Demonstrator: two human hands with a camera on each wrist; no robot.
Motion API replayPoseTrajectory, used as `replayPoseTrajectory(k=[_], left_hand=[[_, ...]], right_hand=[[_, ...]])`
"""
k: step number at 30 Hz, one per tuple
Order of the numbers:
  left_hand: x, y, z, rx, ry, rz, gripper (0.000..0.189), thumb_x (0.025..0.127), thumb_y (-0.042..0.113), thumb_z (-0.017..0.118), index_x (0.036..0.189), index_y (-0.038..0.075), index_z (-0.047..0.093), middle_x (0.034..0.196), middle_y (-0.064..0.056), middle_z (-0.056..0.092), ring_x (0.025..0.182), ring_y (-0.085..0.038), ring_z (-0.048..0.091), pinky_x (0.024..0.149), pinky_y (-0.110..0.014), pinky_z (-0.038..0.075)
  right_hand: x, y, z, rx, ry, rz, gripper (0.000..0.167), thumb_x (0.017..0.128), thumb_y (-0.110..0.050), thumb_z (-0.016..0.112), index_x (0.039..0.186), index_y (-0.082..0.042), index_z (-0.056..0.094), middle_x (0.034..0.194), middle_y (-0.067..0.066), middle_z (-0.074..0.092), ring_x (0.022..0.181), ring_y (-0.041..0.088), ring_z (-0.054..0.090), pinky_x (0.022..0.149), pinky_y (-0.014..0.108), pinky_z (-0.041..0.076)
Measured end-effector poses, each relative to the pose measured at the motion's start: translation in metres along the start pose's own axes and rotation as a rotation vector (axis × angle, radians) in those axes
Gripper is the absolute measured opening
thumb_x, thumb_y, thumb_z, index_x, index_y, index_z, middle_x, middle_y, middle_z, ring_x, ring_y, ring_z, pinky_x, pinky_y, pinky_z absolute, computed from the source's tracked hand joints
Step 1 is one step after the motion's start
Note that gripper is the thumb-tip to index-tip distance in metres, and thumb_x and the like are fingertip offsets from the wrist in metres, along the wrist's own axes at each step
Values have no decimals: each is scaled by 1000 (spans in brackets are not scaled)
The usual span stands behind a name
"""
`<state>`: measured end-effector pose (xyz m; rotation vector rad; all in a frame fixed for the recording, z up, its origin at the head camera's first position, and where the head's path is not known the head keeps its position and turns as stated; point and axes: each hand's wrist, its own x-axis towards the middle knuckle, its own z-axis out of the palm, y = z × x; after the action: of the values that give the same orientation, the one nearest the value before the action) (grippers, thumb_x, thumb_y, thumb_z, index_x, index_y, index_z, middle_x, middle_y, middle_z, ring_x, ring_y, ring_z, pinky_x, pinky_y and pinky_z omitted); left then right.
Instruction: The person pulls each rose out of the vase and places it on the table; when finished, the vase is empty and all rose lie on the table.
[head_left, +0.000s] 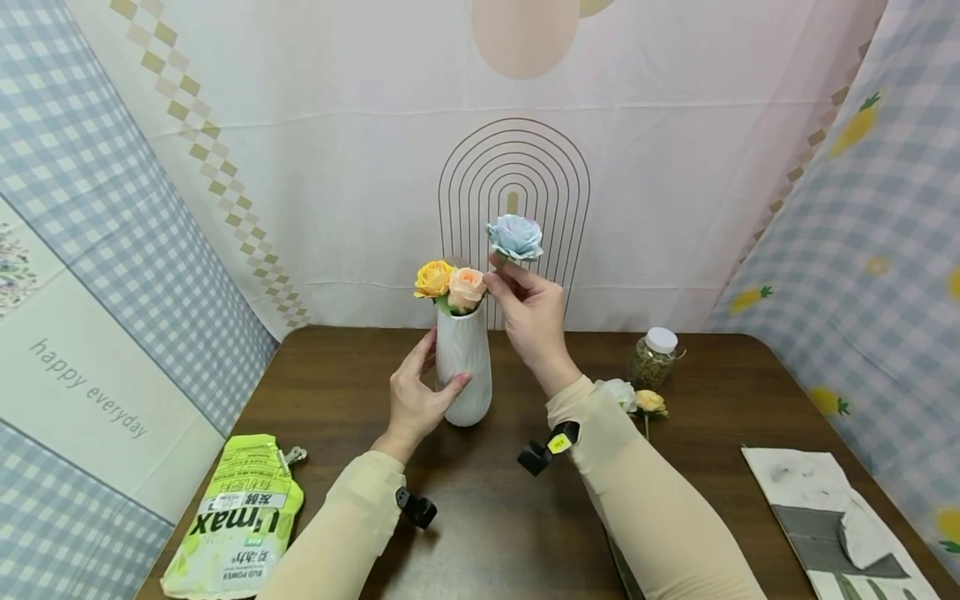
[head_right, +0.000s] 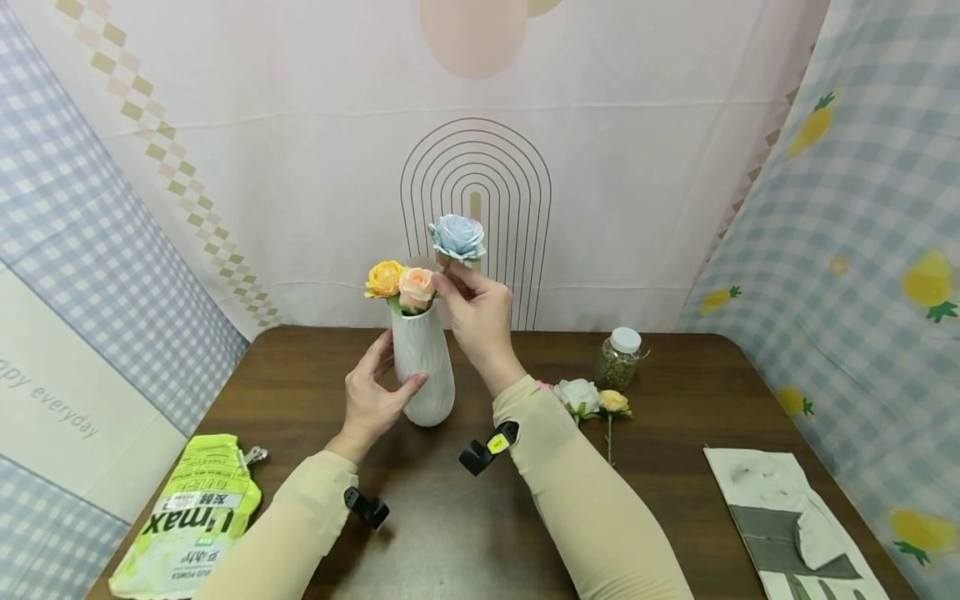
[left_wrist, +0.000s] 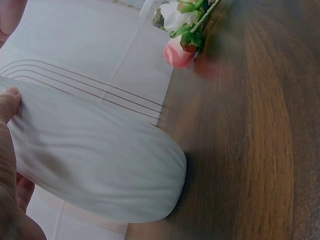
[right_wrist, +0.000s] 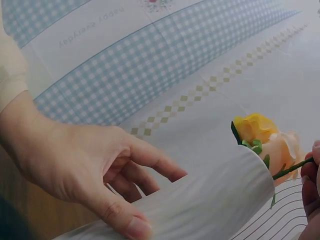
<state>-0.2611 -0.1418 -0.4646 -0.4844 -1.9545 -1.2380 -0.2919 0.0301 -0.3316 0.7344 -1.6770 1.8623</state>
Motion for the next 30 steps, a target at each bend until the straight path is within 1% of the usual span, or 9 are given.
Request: replayPoseTrajectory(k=[3,7,10,14,17,22,26,29,30], left_hand=[[0,0,0,0,-2,1,79,71,20,87,138,6,50,126,-12,60,106,-26,63,82,-43,55],[-1,1,0,-5,-1,1,79,70,19,88,139,6,50,128,-11,60,107,-27,63,83,-42,55],[-2,1,0,-8,-1,2,79,70,18,88,138,6,50,128,-12,60,107,-28,62,83,-42,55],[-3,0,0,-12,-1,9,79,70,17,88,138,4,50,127,-14,60,106,-30,63,82,-43,55],[-3,0,0,-15,-4,8,79,70,16,88,138,4,50,128,-14,59,106,-31,62,82,-44,55],[-2,0,0,-12,-8,-2,79,71,19,87,139,7,49,128,-11,59,107,-27,62,83,-43,55],[-1,1,0,-15,-6,-8,79,71,20,87,140,8,49,129,-10,59,108,-25,62,83,-43,55],[-1,0,0,-23,-3,-6,79,71,19,87,140,8,49,130,-10,59,108,-25,62,84,-44,54],[0,1,0,-26,-2,-5,79,71,19,87,140,7,49,130,-11,58,108,-26,62,84,-45,54]], right_hand=[[1,-2,-1,28,23,39,25,84,-4,73,104,11,69,102,22,69,87,14,68,75,28,57],[1,-5,-1,20,46,75,20,82,-3,74,98,9,72,96,20,71,83,12,68,75,27,56],[-2,-13,0,12,55,70,17,82,1,73,95,12,71,93,18,72,80,9,67,73,25,56],[-7,-24,2,23,68,65,17,82,4,71,94,16,68,92,21,71,78,8,66,71,24,56],[-9,-16,1,35,70,78,18,83,4,71,97,15,69,96,24,70,80,9,66,73,24,56],[-8,2,-4,59,86,75,20,83,0,72,98,12,70,98,28,68,79,11,67,72,24,56],[-7,1,-8,129,128,35,18,82,-2,74,94,11,71,94,23,70,75,13,67,69,27,57],[-7,-2,-11,206,164,19,7,81,0,75,88,1,74,90,14,72,73,14,68,68,27,57],[-7,-3,-11,228,174,17,7,80,1,75,86,-4,75,89,11,73,72,13,67,67,26,57]])
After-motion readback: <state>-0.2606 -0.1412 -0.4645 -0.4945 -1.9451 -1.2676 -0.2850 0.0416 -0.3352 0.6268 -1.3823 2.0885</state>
